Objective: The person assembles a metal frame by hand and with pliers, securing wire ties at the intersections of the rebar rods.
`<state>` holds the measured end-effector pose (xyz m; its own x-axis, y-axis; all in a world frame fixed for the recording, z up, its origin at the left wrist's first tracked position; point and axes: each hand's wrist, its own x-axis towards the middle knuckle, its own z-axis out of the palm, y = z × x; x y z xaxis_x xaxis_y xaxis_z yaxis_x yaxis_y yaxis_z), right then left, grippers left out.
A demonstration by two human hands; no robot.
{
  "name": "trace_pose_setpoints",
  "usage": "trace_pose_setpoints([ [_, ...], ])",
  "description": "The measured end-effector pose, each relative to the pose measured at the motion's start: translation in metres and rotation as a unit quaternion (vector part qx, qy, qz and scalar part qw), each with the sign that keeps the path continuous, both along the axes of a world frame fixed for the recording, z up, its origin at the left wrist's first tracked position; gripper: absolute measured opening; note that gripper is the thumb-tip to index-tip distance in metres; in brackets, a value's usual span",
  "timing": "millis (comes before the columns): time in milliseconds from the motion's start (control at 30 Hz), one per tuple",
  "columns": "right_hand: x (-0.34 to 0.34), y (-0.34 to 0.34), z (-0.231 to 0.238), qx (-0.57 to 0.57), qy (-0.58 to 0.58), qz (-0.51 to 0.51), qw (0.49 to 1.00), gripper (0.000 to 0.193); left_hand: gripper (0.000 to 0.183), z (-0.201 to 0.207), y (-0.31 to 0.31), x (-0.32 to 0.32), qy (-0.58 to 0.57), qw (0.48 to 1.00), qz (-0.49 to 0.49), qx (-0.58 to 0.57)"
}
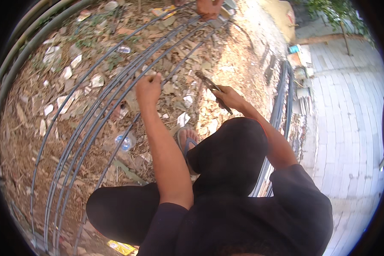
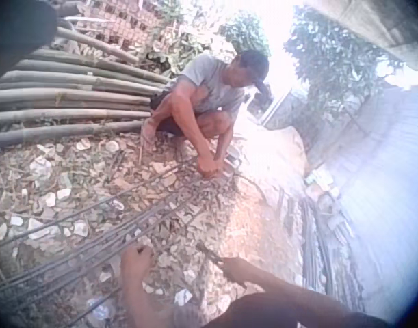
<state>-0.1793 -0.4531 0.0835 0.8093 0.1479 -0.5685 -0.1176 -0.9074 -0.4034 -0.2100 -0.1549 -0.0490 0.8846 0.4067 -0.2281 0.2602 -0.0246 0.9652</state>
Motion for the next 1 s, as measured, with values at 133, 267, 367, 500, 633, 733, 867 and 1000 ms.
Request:
trace_pose_setpoints([
  [133, -0.007, -0.013, 0.060, -0.245, -0.134, 0.205, 0.938, 0.043, 0.038, 0.039, -0.017, -0.002, 0.086, 0.995, -0.032, -0.042],
  [267, 0.006, -0.022, 0.052, -0.269, -0.101, 0.262, 0.922, 0.050, 0.037, 0.040, -0.016, -0.007, 0.097, 0.986, -0.023, -0.136],
  [367, 0.020, -0.048, 0.004, -0.204, -0.078, 0.305, 0.927, 0.050, 0.037, 0.041, -0.027, 0.000, 0.106, 0.987, -0.043, -0.112],
  [500, 0.058, -0.063, -0.041, -0.084, -0.124, 0.370, 0.917, 0.053, 0.041, 0.027, -0.020, 0.030, 0.084, 0.986, -0.140, 0.041],
  [633, 0.118, -0.075, -0.096, 0.024, -0.181, 0.374, 0.909, 0.056, 0.034, 0.036, -0.008, 0.041, 0.143, 0.971, -0.135, -0.137],
  [733, 0.178, -0.057, -0.101, 0.010, -0.164, 0.319, 0.933, 0.056, 0.029, 0.053, 0.026, 0.024, 0.179, 0.971, -0.091, -0.132],
  [867, 0.329, -0.219, -0.177, 0.133, -0.261, 0.113, 0.949, 0.035, 0.045, 0.036, 0.015, 0.019, 0.163, 0.958, -0.162, 0.169],
  [1000, 0.459, -0.368, -0.257, -0.005, -0.362, 0.050, 0.931, 0.038, 0.035, 0.085, -0.008, 0.061, 0.288, 0.908, -0.133, 0.274],
])
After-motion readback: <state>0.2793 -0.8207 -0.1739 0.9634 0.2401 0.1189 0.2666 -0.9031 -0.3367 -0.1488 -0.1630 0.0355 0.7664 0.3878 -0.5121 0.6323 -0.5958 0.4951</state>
